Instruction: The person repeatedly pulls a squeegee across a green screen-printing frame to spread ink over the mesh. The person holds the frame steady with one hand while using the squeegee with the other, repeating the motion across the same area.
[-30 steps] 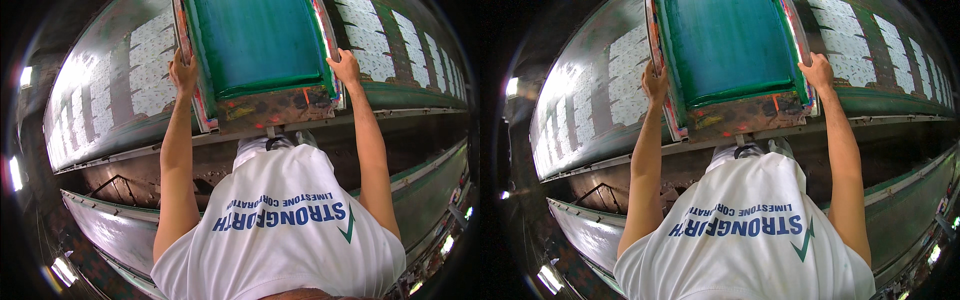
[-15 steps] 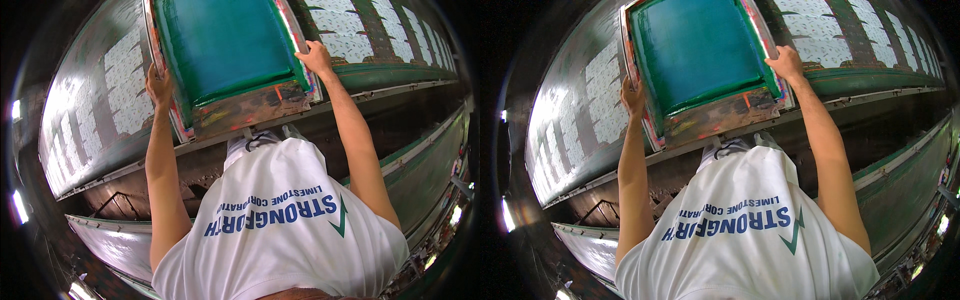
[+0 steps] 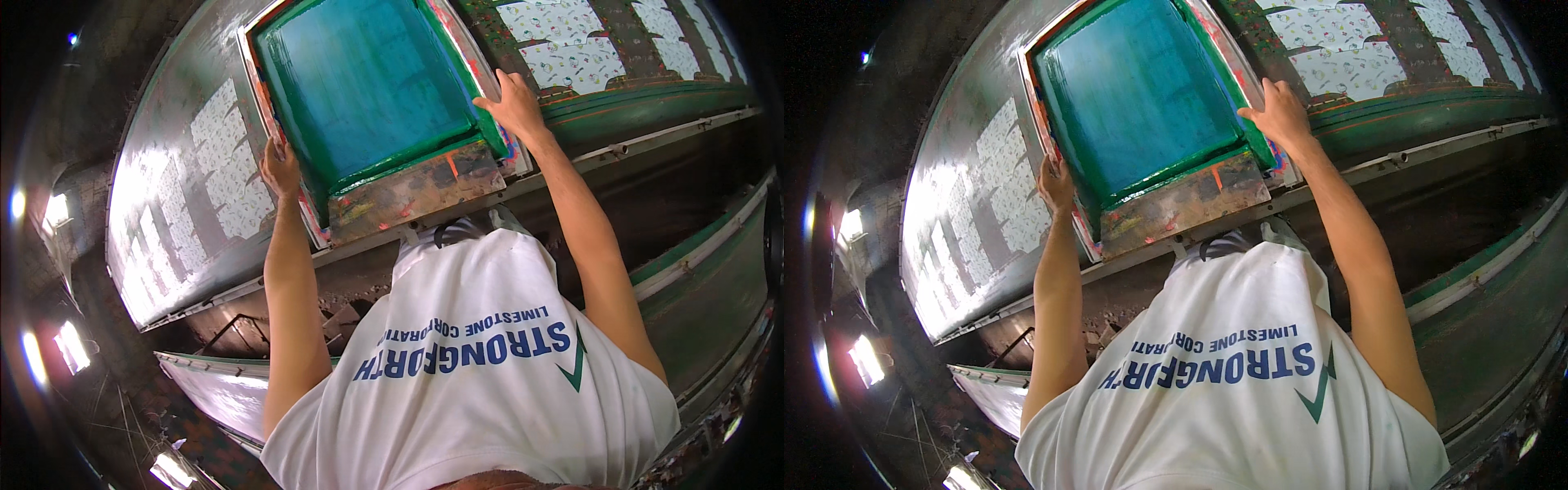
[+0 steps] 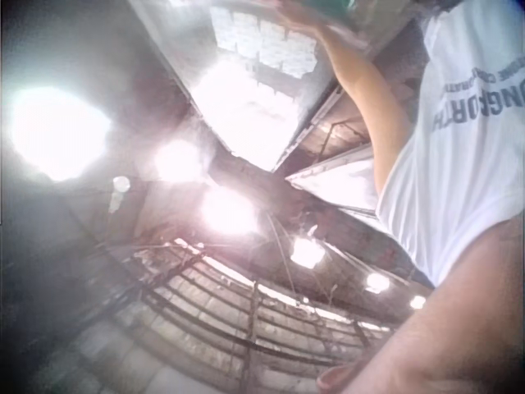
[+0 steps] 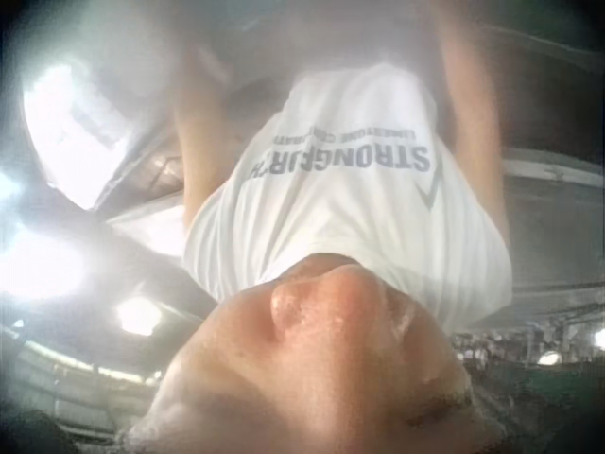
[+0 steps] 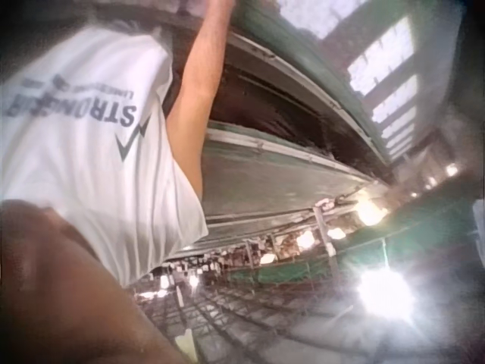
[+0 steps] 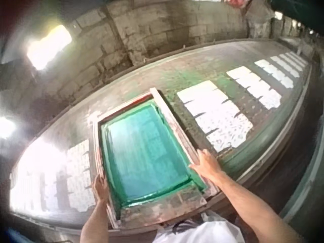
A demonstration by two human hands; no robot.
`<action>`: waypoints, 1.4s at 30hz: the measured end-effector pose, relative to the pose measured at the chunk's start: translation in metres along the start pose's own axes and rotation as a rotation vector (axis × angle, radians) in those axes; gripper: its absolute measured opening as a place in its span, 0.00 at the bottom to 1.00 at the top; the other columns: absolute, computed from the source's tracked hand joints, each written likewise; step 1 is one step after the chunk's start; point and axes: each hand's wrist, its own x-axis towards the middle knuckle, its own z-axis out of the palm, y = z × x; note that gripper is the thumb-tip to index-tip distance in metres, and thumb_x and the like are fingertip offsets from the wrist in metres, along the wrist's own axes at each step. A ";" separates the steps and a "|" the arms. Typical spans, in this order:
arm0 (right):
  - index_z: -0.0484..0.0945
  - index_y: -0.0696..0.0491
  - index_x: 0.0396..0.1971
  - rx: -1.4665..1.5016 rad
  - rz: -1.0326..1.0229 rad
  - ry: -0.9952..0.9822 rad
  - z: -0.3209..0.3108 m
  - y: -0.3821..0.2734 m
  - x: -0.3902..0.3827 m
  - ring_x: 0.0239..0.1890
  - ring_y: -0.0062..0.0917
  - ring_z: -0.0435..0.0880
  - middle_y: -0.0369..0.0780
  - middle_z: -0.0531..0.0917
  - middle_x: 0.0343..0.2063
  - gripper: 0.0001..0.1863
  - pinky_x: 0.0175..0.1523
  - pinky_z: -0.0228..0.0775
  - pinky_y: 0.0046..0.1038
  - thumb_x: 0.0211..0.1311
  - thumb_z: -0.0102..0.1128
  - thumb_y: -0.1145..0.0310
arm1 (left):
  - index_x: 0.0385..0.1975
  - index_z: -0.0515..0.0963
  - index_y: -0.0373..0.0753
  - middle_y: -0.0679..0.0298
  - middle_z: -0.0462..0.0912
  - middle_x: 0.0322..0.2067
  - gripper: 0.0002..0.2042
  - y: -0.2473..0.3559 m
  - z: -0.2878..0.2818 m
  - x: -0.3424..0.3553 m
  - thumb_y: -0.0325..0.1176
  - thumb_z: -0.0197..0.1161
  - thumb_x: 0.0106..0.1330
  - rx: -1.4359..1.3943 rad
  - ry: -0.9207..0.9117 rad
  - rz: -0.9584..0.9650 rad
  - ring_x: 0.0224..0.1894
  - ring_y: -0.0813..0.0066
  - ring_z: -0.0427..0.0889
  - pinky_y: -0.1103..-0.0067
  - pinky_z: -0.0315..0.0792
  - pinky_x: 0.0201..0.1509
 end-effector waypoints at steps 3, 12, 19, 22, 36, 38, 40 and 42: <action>0.80 0.60 0.63 0.061 -0.172 0.181 -0.015 -0.013 -0.021 0.58 0.47 0.84 0.50 0.84 0.55 0.34 0.64 0.78 0.46 0.67 0.76 0.50 | 0.59 0.85 0.38 0.53 0.91 0.52 0.21 0.002 -0.001 0.000 0.37 0.73 0.67 -0.023 -0.025 0.029 0.54 0.52 0.88 0.62 0.74 0.65; 0.83 0.54 0.55 0.261 -0.926 -0.381 -0.014 -0.113 -0.115 0.56 0.41 0.85 0.46 0.85 0.52 0.22 0.63 0.78 0.42 0.61 0.75 0.67 | 0.55 0.86 0.38 0.58 0.91 0.52 0.16 0.005 -0.004 0.000 0.35 0.71 0.69 -0.022 -0.017 0.072 0.54 0.57 0.88 0.64 0.73 0.63; 0.81 0.60 0.58 -0.041 -0.914 -0.414 -0.004 -0.150 -0.122 0.58 0.44 0.85 0.48 0.85 0.54 0.26 0.68 0.75 0.41 0.56 0.65 0.80 | 0.53 0.87 0.38 0.58 0.91 0.51 0.13 0.006 -0.006 -0.001 0.36 0.65 0.76 -0.112 0.031 0.084 0.52 0.57 0.88 0.65 0.73 0.60; 0.82 0.60 0.57 -0.093 -0.743 -0.352 0.003 -0.172 -0.125 0.59 0.43 0.85 0.48 0.85 0.53 0.25 0.66 0.76 0.41 0.55 0.64 0.82 | 0.52 0.88 0.37 0.52 0.90 0.51 0.13 0.003 -0.004 -0.001 0.36 0.62 0.78 -0.171 0.052 0.054 0.53 0.54 0.87 0.64 0.73 0.61; 0.91 0.51 0.49 -0.164 -0.619 -0.171 -0.005 -0.199 -0.122 0.52 0.38 0.92 0.42 0.93 0.48 0.26 0.58 0.84 0.40 0.48 0.65 0.83 | 0.54 0.88 0.44 0.56 0.89 0.54 0.12 -0.010 0.011 -0.005 0.36 0.64 0.76 -0.253 0.113 0.010 0.55 0.49 0.82 0.59 0.73 0.62; 0.91 0.51 0.50 -0.160 -0.641 -0.128 -0.009 -0.201 -0.120 0.52 0.39 0.92 0.42 0.93 0.48 0.26 0.58 0.84 0.40 0.47 0.65 0.83 | 0.54 0.88 0.45 0.56 0.88 0.56 0.12 -0.009 0.010 -0.005 0.36 0.64 0.76 -0.267 0.111 -0.006 0.58 0.49 0.81 0.58 0.73 0.63; 0.91 0.51 0.50 -0.178 -0.624 -0.155 -0.007 -0.200 -0.121 0.52 0.38 0.92 0.42 0.93 0.48 0.25 0.57 0.84 0.39 0.48 0.66 0.82 | 0.53 0.88 0.45 0.56 0.88 0.56 0.12 -0.008 0.006 -0.011 0.36 0.64 0.76 -0.248 0.077 -0.032 0.58 0.49 0.81 0.59 0.73 0.63; 0.91 0.51 0.49 -0.177 -0.631 -0.153 0.002 -0.198 -0.118 0.51 0.36 0.93 0.41 0.93 0.46 0.23 0.56 0.85 0.37 0.51 0.67 0.81 | 0.53 0.88 0.42 0.54 0.88 0.56 0.12 -0.006 0.004 -0.013 0.36 0.63 0.77 -0.255 0.104 -0.022 0.59 0.50 0.82 0.61 0.70 0.67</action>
